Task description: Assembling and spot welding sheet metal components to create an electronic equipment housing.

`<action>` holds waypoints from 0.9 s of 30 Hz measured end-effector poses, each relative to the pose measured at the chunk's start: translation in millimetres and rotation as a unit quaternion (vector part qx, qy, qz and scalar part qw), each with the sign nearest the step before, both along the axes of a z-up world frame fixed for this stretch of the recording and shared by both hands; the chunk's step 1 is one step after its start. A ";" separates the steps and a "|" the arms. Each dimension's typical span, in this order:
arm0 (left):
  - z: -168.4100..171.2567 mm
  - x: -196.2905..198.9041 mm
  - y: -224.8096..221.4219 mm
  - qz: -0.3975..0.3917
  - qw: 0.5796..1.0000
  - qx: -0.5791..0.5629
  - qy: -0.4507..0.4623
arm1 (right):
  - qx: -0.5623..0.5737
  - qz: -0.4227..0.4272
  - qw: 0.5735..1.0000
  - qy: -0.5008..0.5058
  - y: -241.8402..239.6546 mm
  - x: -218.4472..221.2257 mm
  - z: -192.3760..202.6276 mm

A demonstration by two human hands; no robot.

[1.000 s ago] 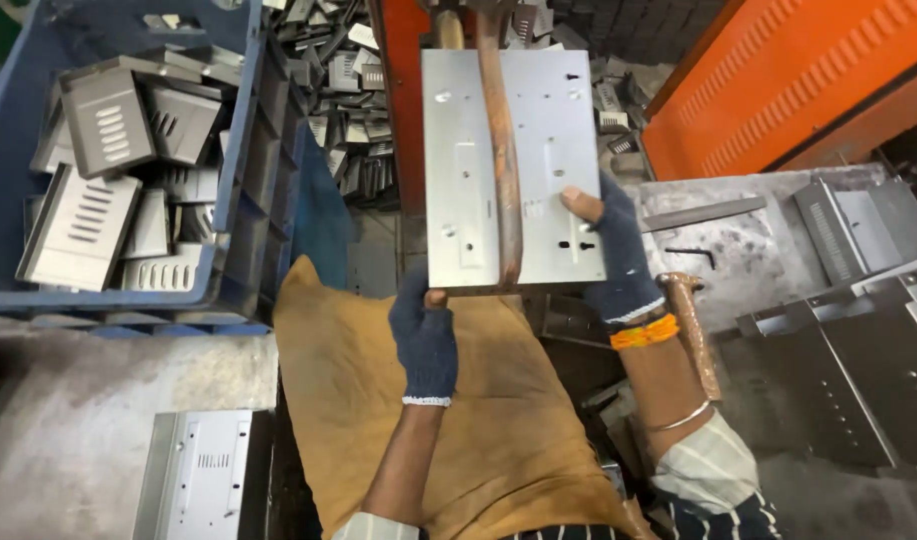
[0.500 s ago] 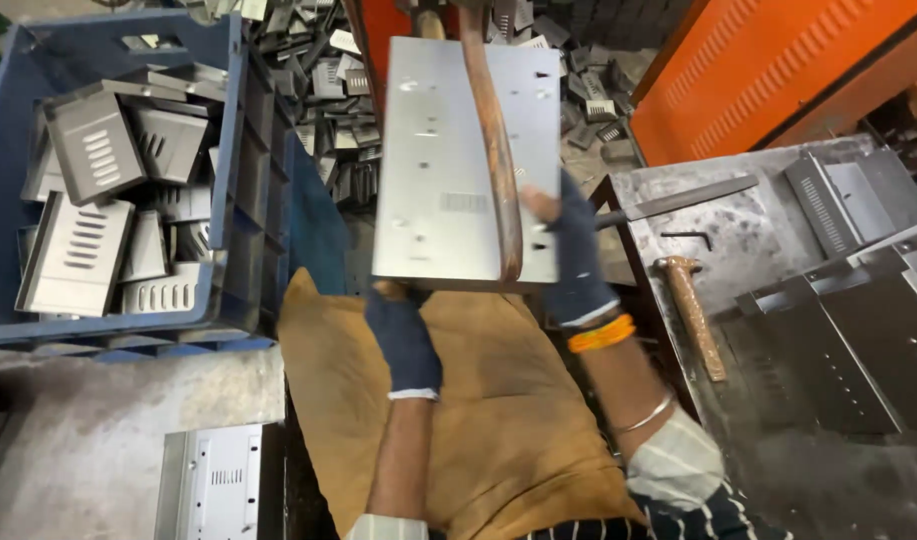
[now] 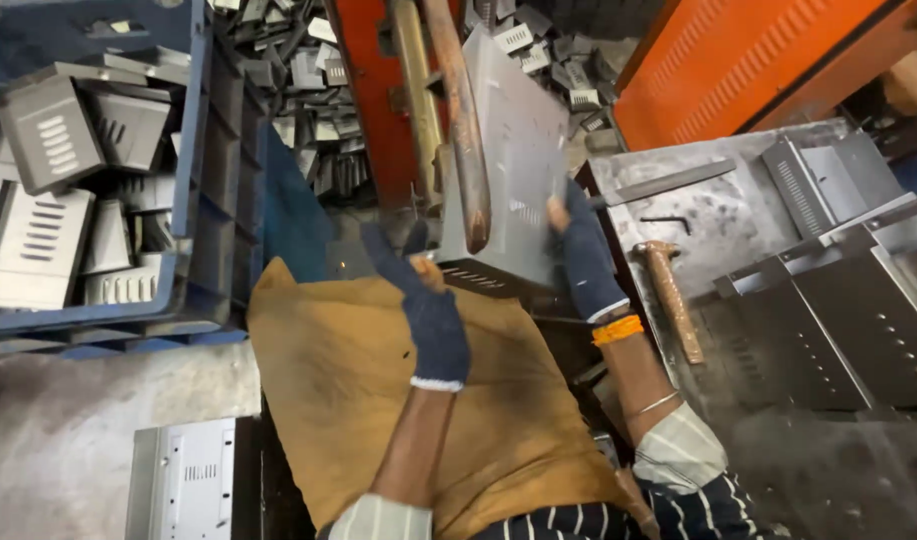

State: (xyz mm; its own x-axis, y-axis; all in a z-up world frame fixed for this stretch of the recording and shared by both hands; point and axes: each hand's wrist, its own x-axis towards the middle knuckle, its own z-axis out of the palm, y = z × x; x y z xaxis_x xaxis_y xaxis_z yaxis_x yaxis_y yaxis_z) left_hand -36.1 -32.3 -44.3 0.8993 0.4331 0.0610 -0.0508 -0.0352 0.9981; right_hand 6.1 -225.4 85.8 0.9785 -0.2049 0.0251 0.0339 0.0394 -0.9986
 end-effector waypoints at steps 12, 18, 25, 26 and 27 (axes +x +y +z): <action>129.2 30.7 48.1 -0.176 0.965 0.080 -0.175 | -0.459 0.074 0.863 -0.196 48.3 5.8 93.8; 134.8 30.4 46.6 -0.286 0.934 -0.028 -0.212 | -0.563 0.013 0.772 -0.294 53.8 -13.4 122.3; 135.4 24.0 48.3 -0.312 0.926 -0.036 -0.208 | -0.563 0.025 0.757 -0.330 54.6 -19.6 127.9; 133.3 23.7 47.2 -0.312 0.928 -0.036 -0.201 | -0.568 0.036 0.754 -0.328 53.8 -18.3 128.8; 131.4 23.6 45.9 -0.311 0.930 -0.035 -0.195 | -0.572 0.047 0.751 -0.326 52.9 -16.9 129.9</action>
State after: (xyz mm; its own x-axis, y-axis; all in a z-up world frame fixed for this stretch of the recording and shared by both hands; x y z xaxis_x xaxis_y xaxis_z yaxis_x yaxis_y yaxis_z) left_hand -12.4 13.6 87.1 0.8925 -0.1480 0.4261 -0.3982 0.1855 0.8984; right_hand -10.8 -172.5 215.7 0.6905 0.3847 0.6126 0.5808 -0.7997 -0.1524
